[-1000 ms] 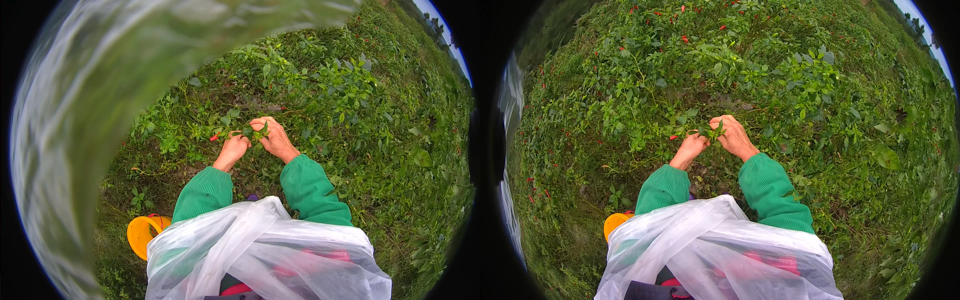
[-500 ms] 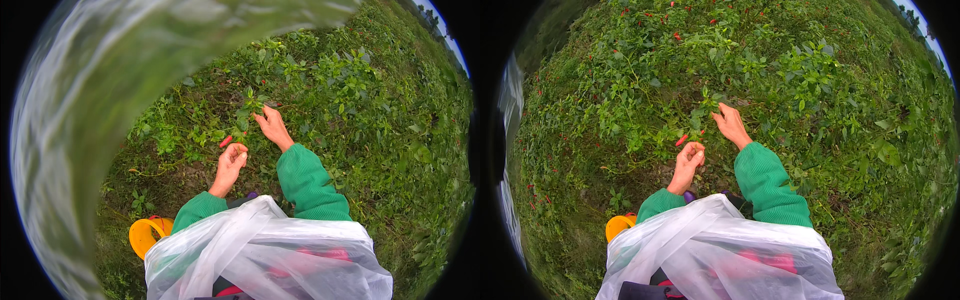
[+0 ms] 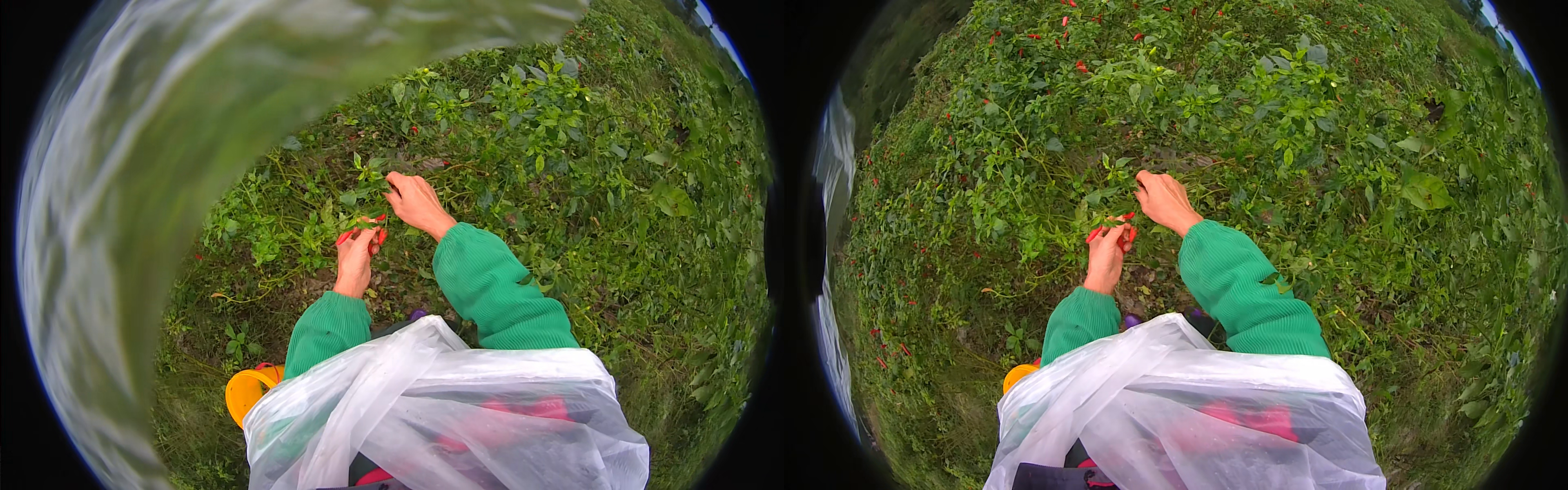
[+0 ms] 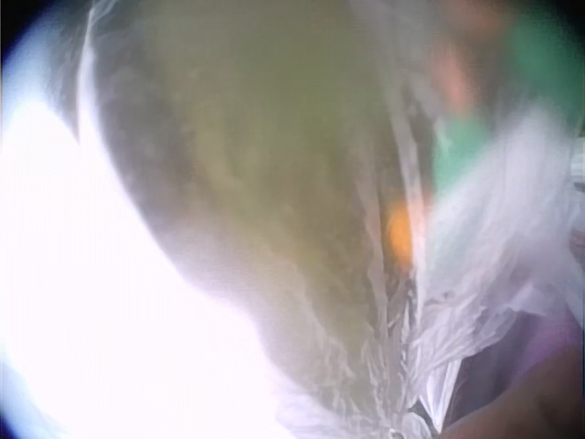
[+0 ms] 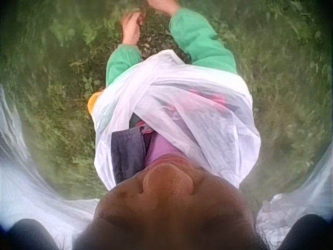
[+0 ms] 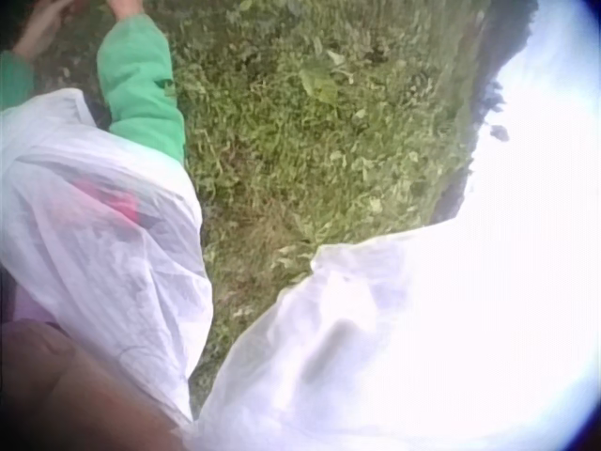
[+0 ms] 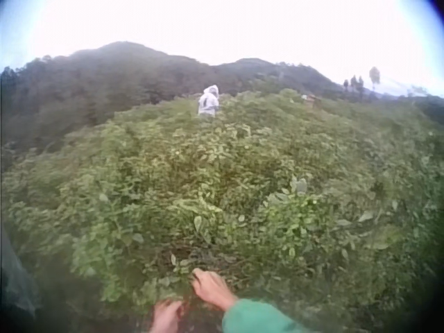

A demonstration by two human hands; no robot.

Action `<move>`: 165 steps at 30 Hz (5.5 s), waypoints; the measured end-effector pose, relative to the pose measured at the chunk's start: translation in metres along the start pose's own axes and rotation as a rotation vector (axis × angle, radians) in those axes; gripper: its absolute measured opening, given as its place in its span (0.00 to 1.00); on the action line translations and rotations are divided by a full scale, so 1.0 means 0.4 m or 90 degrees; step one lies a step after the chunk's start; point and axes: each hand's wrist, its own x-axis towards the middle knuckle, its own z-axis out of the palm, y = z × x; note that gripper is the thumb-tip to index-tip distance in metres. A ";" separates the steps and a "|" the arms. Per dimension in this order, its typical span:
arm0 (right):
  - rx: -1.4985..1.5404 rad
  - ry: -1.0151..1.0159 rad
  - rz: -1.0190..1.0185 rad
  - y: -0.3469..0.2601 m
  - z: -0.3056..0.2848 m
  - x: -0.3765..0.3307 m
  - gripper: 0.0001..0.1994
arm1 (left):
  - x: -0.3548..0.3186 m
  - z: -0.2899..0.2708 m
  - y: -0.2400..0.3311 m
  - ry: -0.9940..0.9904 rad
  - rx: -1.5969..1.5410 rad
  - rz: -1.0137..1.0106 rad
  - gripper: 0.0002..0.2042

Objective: The person picks red and green chilies from low-lying plants in a field and places them into a yellow bucket. The person moves between plants, plucks chilies by hand, and deposits them into the bucket repeatedly.

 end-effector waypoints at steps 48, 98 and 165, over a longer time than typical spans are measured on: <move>0.259 -0.123 -0.035 0.086 0.043 0.014 0.23 | 0.034 -0.061 0.049 -0.146 0.104 -0.166 0.09; 0.123 -0.154 -0.226 0.078 0.017 -0.048 0.15 | -0.061 -0.056 0.096 0.045 0.712 0.369 0.04; -0.442 -0.147 -0.032 -0.006 0.236 -0.415 0.12 | -0.064 -0.303 -0.090 -0.366 0.084 -0.210 0.06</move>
